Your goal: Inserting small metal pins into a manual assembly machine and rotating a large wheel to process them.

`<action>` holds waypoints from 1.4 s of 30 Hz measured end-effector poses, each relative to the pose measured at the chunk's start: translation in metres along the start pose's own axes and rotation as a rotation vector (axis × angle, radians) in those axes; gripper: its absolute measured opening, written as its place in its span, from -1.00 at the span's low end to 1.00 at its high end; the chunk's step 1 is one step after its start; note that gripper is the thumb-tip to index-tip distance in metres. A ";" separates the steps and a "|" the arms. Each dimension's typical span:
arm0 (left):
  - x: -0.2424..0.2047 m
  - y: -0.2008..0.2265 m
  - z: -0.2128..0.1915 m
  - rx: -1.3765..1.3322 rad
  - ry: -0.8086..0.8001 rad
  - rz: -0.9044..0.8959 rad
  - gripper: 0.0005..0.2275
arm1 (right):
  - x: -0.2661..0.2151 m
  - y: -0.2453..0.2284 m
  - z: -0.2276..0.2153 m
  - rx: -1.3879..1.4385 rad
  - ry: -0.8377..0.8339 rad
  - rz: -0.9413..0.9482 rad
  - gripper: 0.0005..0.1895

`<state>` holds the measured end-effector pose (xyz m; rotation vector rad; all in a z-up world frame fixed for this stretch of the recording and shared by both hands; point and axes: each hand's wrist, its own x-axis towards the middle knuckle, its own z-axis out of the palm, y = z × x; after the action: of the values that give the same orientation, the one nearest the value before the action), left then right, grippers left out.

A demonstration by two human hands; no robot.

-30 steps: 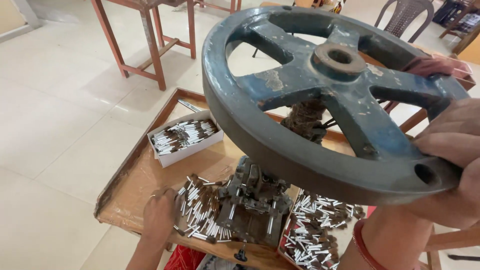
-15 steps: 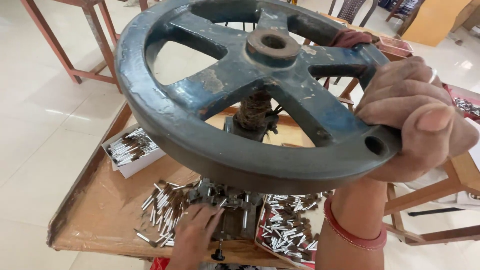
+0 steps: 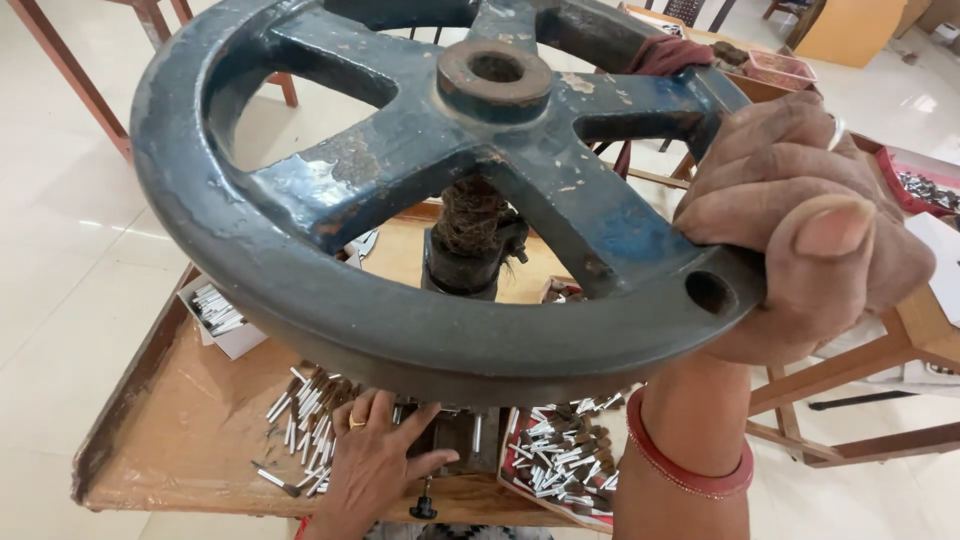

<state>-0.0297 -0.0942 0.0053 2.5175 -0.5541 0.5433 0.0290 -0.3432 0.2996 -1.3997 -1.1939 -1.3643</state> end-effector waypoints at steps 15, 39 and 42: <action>0.004 0.019 -0.002 0.129 0.165 0.161 -0.55 | 0.017 -0.124 0.081 -0.912 -0.297 0.206 -0.52; -0.037 -0.102 -0.038 0.033 0.446 -0.312 -0.91 | -0.042 0.008 -0.042 -0.185 -0.271 0.034 -0.72; -0.050 -0.145 -0.039 0.154 0.258 -0.494 -0.94 | -0.029 0.012 -0.030 -0.147 -0.281 -0.044 -0.56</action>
<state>-0.0131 0.0556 -0.0430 2.5388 0.2109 0.7185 0.0358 -0.3777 0.2731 -1.7224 -1.3319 -1.3394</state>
